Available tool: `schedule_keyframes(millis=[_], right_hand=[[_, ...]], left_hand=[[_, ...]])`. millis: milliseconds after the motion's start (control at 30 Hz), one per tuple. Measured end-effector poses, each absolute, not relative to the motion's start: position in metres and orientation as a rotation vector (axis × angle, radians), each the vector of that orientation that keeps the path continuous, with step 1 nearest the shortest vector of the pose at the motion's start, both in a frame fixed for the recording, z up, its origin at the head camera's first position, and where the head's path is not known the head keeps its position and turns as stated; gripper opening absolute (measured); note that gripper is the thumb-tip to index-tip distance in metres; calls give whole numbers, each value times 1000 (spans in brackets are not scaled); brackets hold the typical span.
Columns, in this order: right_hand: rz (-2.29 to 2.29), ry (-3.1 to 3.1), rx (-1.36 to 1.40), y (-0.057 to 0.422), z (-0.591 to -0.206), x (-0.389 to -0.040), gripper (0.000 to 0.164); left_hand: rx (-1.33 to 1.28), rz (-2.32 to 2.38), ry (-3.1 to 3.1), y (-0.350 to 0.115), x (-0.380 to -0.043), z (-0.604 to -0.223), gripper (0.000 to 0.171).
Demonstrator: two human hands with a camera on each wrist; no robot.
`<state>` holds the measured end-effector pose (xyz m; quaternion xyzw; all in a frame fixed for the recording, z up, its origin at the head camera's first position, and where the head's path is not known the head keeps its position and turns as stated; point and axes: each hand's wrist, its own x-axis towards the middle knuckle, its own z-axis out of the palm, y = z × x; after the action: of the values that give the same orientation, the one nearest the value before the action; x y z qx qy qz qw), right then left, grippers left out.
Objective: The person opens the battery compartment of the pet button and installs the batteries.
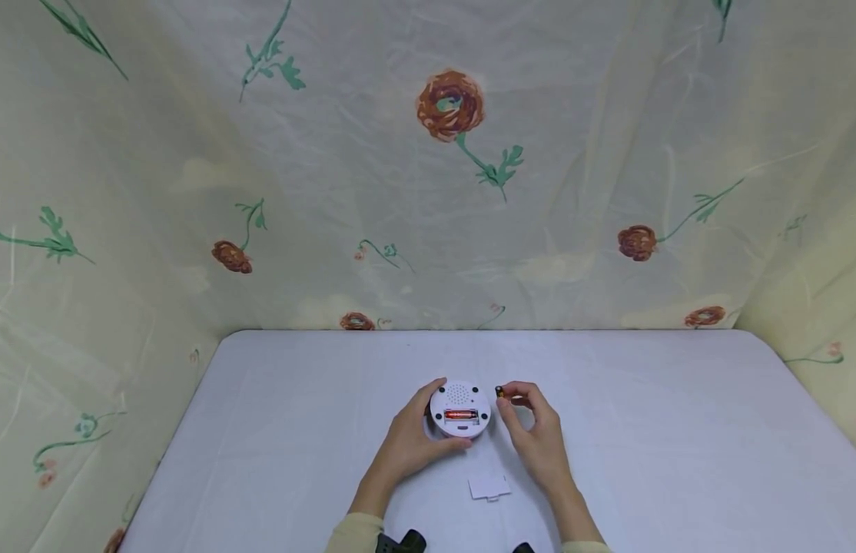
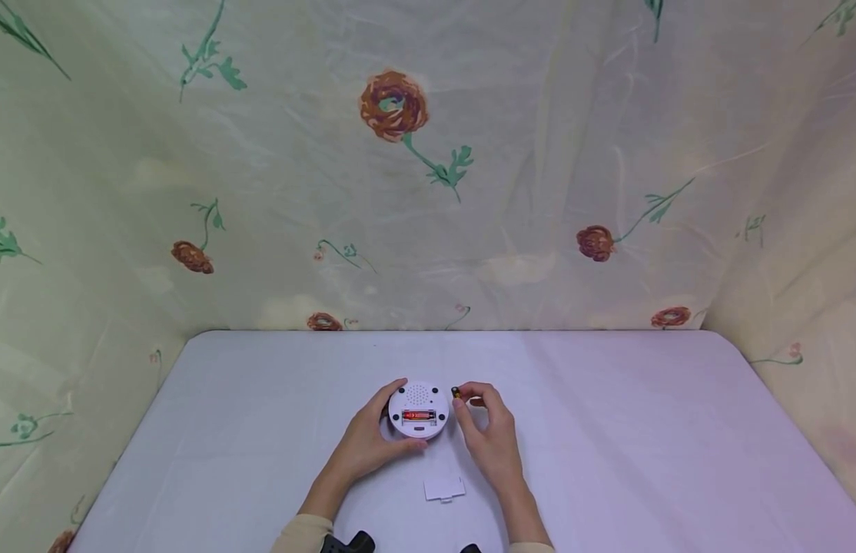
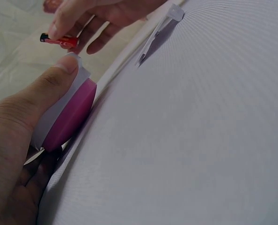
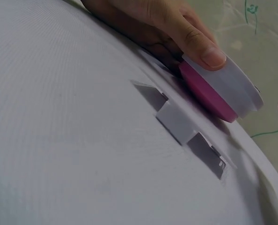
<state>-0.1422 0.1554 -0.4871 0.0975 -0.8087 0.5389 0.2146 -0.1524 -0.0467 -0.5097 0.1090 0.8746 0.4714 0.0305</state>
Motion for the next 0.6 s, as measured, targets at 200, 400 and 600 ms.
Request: schedule_keyframes(millis=[200, 400, 600], right_hand=[[1511, -2269, 340, 156, -494, -145, 16], [1462, -2255, 422, 151, -496, -143, 17], [1426, -2268, 485, 148, -496, -142, 20]], left_hand=[[344, 1457, 2701, -46, -153, -510, 100], [351, 1452, 2704, -47, -154, -510, 100], [374, 1457, 2702, -47, -154, -509, 99]])
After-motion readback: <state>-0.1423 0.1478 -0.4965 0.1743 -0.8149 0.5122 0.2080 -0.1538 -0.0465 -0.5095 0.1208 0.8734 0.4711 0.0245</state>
